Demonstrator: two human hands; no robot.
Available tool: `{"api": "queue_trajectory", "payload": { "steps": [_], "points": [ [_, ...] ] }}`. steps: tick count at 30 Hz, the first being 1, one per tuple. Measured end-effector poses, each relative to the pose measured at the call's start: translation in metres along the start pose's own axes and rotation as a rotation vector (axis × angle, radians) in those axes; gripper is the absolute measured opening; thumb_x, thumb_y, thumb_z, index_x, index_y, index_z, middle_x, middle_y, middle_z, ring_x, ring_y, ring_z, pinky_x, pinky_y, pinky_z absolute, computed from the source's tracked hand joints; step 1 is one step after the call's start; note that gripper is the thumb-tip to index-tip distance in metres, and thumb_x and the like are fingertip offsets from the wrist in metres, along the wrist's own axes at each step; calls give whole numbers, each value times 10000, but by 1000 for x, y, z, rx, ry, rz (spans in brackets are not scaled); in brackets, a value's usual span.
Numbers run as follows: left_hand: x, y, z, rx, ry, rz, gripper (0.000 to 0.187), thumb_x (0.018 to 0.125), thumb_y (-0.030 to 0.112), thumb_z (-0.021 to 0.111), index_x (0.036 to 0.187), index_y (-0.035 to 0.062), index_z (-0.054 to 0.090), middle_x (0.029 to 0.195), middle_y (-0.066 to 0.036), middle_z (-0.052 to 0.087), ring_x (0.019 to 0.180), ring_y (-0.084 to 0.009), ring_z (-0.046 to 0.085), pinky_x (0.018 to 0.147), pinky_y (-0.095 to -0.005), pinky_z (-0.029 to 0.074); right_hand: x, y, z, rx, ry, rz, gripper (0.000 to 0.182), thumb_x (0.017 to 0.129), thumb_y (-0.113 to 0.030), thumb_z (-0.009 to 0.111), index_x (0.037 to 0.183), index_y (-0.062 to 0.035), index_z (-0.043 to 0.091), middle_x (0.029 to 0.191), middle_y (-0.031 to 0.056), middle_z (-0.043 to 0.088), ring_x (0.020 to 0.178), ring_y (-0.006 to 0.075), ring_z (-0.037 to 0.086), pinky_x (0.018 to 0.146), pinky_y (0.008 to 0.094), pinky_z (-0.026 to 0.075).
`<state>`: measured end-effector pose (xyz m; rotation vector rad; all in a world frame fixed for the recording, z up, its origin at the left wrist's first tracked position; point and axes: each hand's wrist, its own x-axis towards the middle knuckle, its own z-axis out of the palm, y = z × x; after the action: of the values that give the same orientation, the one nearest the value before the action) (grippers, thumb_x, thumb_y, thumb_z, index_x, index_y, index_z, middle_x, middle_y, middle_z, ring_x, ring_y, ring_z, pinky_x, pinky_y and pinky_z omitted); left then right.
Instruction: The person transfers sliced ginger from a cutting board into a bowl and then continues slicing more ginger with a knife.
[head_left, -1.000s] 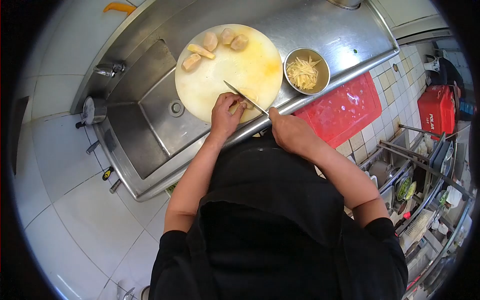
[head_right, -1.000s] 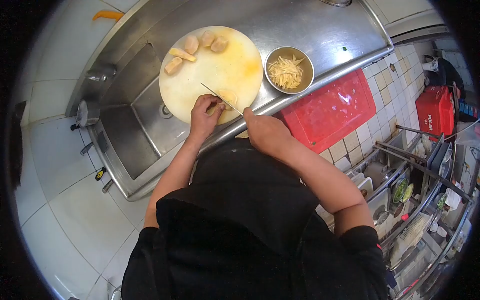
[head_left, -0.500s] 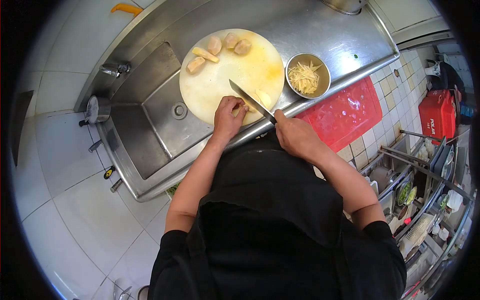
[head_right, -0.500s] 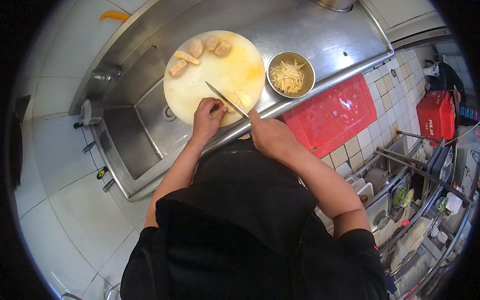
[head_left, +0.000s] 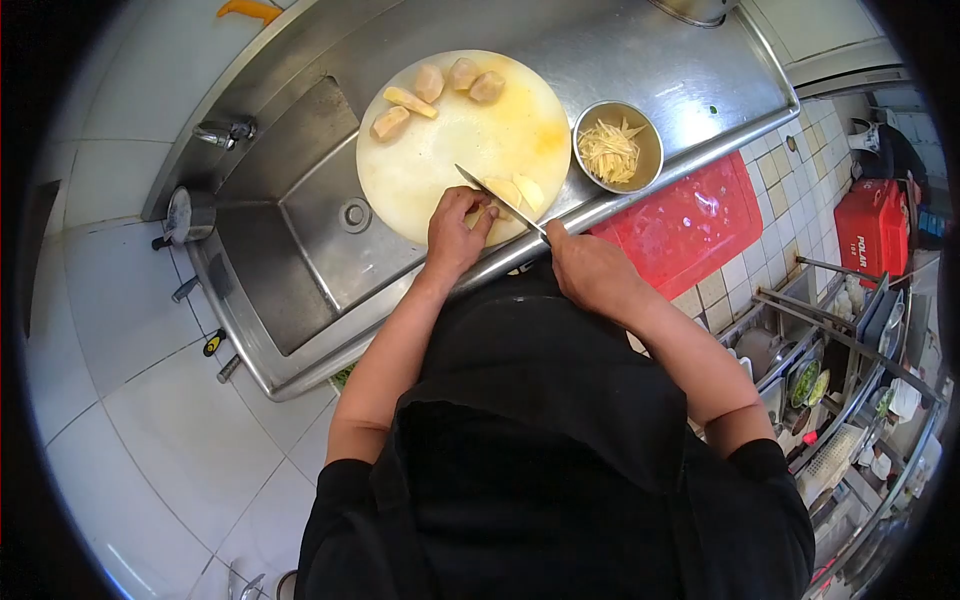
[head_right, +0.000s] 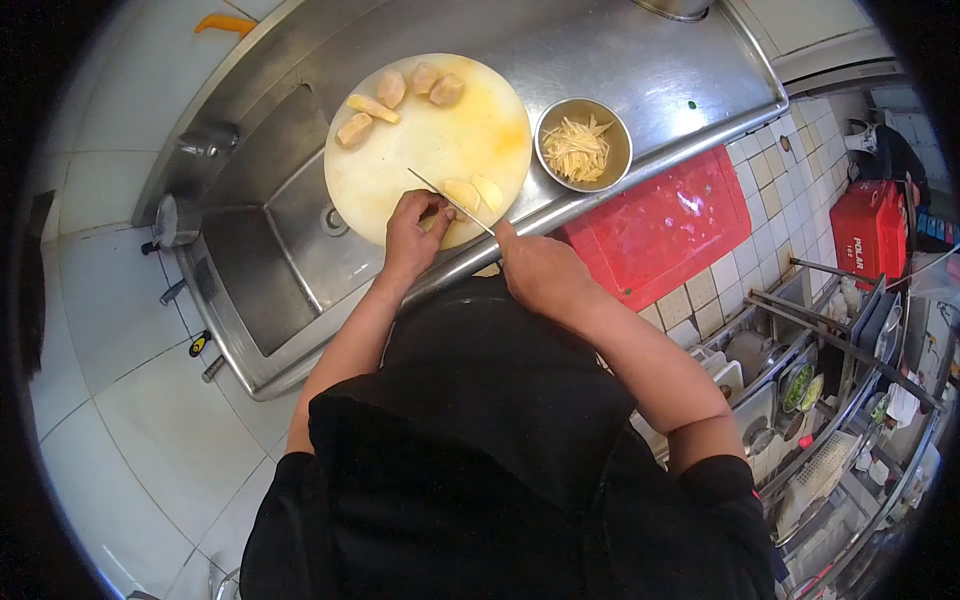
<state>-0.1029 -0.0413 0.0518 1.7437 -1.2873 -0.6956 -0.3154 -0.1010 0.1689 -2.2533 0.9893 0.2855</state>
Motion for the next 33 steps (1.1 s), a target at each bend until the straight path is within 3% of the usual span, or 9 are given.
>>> {"api": "queue_trajectory", "payload": {
  "steps": [9, 12, 19, 33],
  "points": [
    [-1, 4, -2, 30, -27, 5, 180, 910, 106, 735, 1021, -16, 664, 1077, -142, 632, 994, -269, 685, 886, -343, 563, 32, 10, 20, -15, 27, 2, 192, 930, -63, 490, 1098, 28, 481, 818, 267, 689, 815, 437, 699, 726, 546, 547],
    [-1, 1, -3, 47, -49, 9, 176, 916, 100, 723, 1028, -21, 661, 1091, -150, 626, 995, -273, 683, 888, -348, 565, 16, 4, 13, 16, 97, -36, 185, 931, -59, 482, 1093, 30, 478, 789, 267, 680, 788, 440, 692, 707, 553, 540],
    [-1, 0, -1, 12, -23, 11, 176, 904, 98, 721, 1034, -8, 666, 1082, -154, 624, 973, -308, 685, 862, -378, 560, 1, 0, 1, 8, 34, -9, 184, 931, -52, 479, 1091, 38, 474, 768, 268, 673, 777, 444, 688, 696, 558, 532],
    [0, 0, -4, -8, -48, -13, 155, 910, 84, 730, 1008, -22, 671, 1084, -138, 641, 984, -256, 691, 887, -337, 567, 38, 6, 21, -14, 19, -4, 222, 913, -35, 501, 1117, 49, 472, 807, 270, 687, 804, 441, 699, 717, 546, 549]
  ]
}}
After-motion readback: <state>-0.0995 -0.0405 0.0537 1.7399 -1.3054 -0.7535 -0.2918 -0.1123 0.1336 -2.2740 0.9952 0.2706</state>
